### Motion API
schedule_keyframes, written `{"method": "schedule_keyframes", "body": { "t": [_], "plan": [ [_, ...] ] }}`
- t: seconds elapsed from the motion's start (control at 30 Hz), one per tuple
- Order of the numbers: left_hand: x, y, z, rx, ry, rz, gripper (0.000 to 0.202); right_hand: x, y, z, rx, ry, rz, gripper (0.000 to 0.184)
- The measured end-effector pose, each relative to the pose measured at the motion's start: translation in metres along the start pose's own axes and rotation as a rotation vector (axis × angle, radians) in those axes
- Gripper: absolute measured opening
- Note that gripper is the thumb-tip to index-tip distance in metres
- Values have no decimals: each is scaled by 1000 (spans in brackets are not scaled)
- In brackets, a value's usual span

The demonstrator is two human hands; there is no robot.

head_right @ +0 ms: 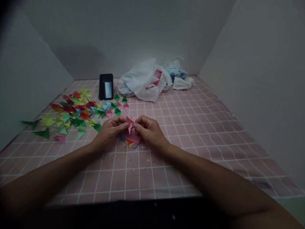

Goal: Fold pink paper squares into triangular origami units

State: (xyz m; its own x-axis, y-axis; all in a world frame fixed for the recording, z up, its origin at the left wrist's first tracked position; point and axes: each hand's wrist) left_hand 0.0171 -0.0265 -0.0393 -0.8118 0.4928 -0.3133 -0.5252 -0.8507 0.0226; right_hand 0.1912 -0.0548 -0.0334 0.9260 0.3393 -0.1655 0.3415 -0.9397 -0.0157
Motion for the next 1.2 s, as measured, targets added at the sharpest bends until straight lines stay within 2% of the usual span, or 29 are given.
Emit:
{"method": "schedule_keyframes", "body": {
  "t": [0.23, 0.37, 0.57, 0.83, 1.0, 1.2],
  "plan": [
    [0, 2, 1, -89, -122, -31, 25, 3, -3, 1, -19, -100, -11, 26],
    [-1, 3, 4, -185, -221, -38, 25, 3, -3, 1, -26, -136, -36, 26],
    [-3, 6, 3, -339, -500, 26, 18, 1, -2, 2, -21, -123, -60, 27],
    [3, 4, -5, -493, -643, 26, 26, -1, -1, 0, -10, -95, -77, 26],
    [3, 5, -6, -523, -653, 1, 33, -1, -1, 0, 14, -62, -69, 22],
    [-2, 6, -2, -379, -473, -22, 31, -3, 2, -4, -35, -70, -74, 22]
  ]
}}
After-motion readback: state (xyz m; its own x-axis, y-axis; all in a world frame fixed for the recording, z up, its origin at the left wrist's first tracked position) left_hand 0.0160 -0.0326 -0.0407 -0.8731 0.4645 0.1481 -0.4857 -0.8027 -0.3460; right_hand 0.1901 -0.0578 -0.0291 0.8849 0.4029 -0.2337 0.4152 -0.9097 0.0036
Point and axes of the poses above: each hand's wrist, its own y-axis away from the middle knuckle, its own x-axis out of the back of the hand, z = x × y, and after that the axes turned 10 degrees about -z, right-handed
